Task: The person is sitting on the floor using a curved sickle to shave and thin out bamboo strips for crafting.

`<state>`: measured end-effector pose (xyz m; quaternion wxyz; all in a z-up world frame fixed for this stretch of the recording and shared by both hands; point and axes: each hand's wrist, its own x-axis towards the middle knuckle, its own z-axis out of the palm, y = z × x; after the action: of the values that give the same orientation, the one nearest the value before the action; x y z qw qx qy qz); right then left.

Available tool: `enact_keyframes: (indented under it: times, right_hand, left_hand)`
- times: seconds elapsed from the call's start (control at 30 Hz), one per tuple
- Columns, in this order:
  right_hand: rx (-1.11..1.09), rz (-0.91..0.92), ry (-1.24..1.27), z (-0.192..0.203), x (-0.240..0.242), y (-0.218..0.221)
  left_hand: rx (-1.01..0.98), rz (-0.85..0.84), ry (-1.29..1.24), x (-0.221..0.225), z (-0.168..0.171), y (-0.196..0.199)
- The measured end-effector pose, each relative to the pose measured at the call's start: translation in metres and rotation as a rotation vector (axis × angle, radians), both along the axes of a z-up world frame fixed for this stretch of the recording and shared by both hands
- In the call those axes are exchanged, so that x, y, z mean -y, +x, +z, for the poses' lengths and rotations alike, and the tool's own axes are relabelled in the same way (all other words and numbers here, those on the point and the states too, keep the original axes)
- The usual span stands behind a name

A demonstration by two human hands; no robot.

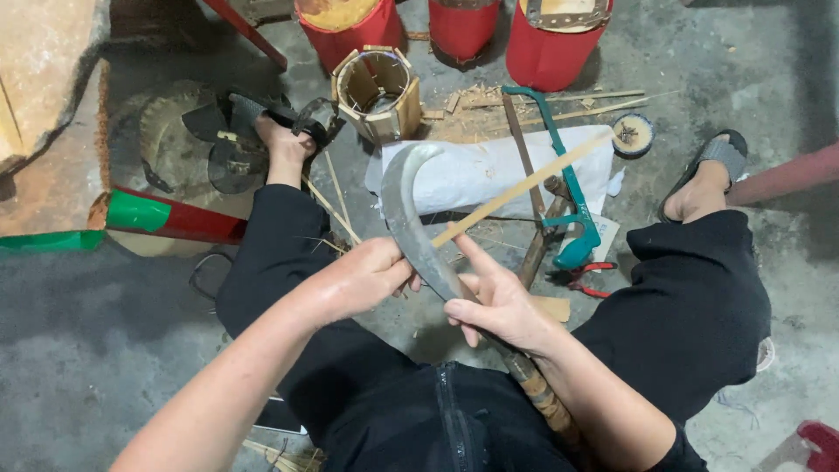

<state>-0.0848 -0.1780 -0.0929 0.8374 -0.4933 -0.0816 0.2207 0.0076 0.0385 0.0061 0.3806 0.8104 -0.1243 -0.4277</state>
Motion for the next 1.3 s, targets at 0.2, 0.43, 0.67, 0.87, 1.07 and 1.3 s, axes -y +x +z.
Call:
enact_keyframes:
  times: [0.2,0.43,0.67,0.87,1.07,1.3]
  right_hand:
    - [-0.049,0.003,0.143,0.007,0.003,0.006]
    - [-0.028,0.044,0.161,0.015,-0.006,0.006]
    - [-0.083,0.041,0.148,0.023,-0.013,0.002]
    - [-0.086,0.034,0.126,0.021,-0.013,0.002]
    - [-0.089,0.013,0.142,0.017,-0.01,0.002]
    - [-0.089,0.043,0.144,0.022,-0.018,-0.005]
  left_hand:
    - [-0.131,-0.032,-0.045,-0.009,0.003,0.008]
    - [-0.087,-0.169,-0.124,-0.02,0.002,0.003]
    - [-0.093,-0.097,-0.18,-0.03,-0.016,-0.011]
    - [-0.117,0.009,-0.143,-0.031,-0.014,-0.02]
    - [-0.091,0.026,-0.136,-0.025,-0.015,-0.023]
    - [-0.019,-0.043,-0.106,-0.023,-0.01,-0.016]
